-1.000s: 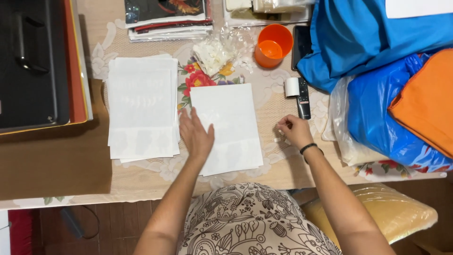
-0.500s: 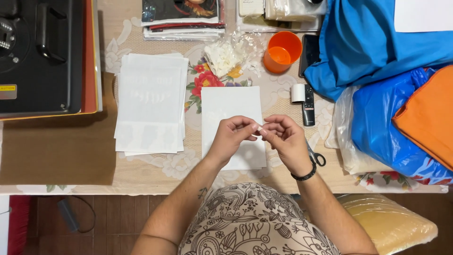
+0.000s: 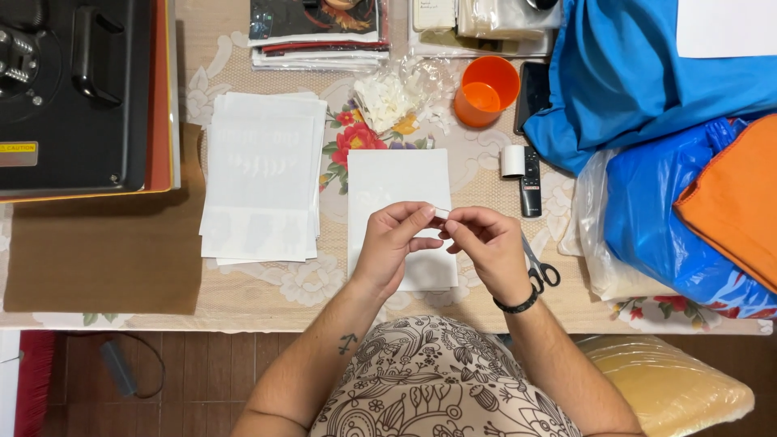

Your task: The person seals white envelopes by applying small pieces of tape to the top flap and pressing it closed. They handle several envelopes one at a time, folding the flap and smoothing it down on a table with a floral tablecloth.

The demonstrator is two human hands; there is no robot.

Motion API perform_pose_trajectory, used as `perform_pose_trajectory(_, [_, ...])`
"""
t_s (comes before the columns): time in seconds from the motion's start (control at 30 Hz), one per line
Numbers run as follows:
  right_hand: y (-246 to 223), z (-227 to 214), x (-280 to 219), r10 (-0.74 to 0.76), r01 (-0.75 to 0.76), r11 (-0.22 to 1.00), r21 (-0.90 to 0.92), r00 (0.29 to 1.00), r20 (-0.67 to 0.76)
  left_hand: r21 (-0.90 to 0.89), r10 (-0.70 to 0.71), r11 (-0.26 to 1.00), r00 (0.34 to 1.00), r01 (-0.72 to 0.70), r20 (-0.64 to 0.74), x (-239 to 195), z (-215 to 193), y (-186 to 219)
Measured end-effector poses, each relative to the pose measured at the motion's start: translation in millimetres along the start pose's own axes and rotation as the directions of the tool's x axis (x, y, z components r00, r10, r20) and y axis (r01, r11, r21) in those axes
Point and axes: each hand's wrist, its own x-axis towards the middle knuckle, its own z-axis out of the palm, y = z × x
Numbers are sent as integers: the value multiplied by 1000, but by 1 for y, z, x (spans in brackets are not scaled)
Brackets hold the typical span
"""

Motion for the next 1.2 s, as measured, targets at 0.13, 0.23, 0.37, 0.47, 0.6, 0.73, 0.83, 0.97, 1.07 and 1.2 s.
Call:
perform_pose_trajectory(0.13, [-2,1,0,1,-1,1000,14,1000,3,20,24,1000,1000,-24,7,3,-1,-3])
perform_pose_trajectory(0.23, [-6,3,1,-1,1,1000,2,1000,0,30,42,999,999,-42,-3,3,1,-1])
perform_pose_trajectory(0.37, [-5,2,3,-3,3,1000,-6,1000,-9,38,58,998,998,-58,-10,6,2,-2])
perform_pose_trajectory(0.47, [-2,0,4,5,-5,1000,-13,1000,-3,36,57,998,998,-56,-20,7,2,-3])
perform_pose_trajectory(0.6, [-2,0,6,13,-13,1000,-9,1000,-7,42,51,998,998,-51,-19,9,3,-2])
perform_pose_trajectory(0.73, [-3,2,7,2,-2,1000,-14,1000,-20,39,52,998,998,-51,-20,9,3,-2])
perform_pose_trajectory(0.83, [-2,3,9,3,-3,1000,-30,1000,-27,42,46,998,999,-45,-22,12,2,-3])
perform_pose_trajectory(0.97, [0,5,10,3,-5,998,-56,999,-44,80,104,992,994,-100,-40,17,1,-14])
perform_pose_trajectory(1.07, [-2,7,10,-17,12,996,-84,998,-65,390,418,836,909,-386,4,4,6,0])
perform_pose_trajectory(1.2, [0,6,10,-85,71,986,-152,992,-90,700,775,11,449,-714,445,0,3,6])
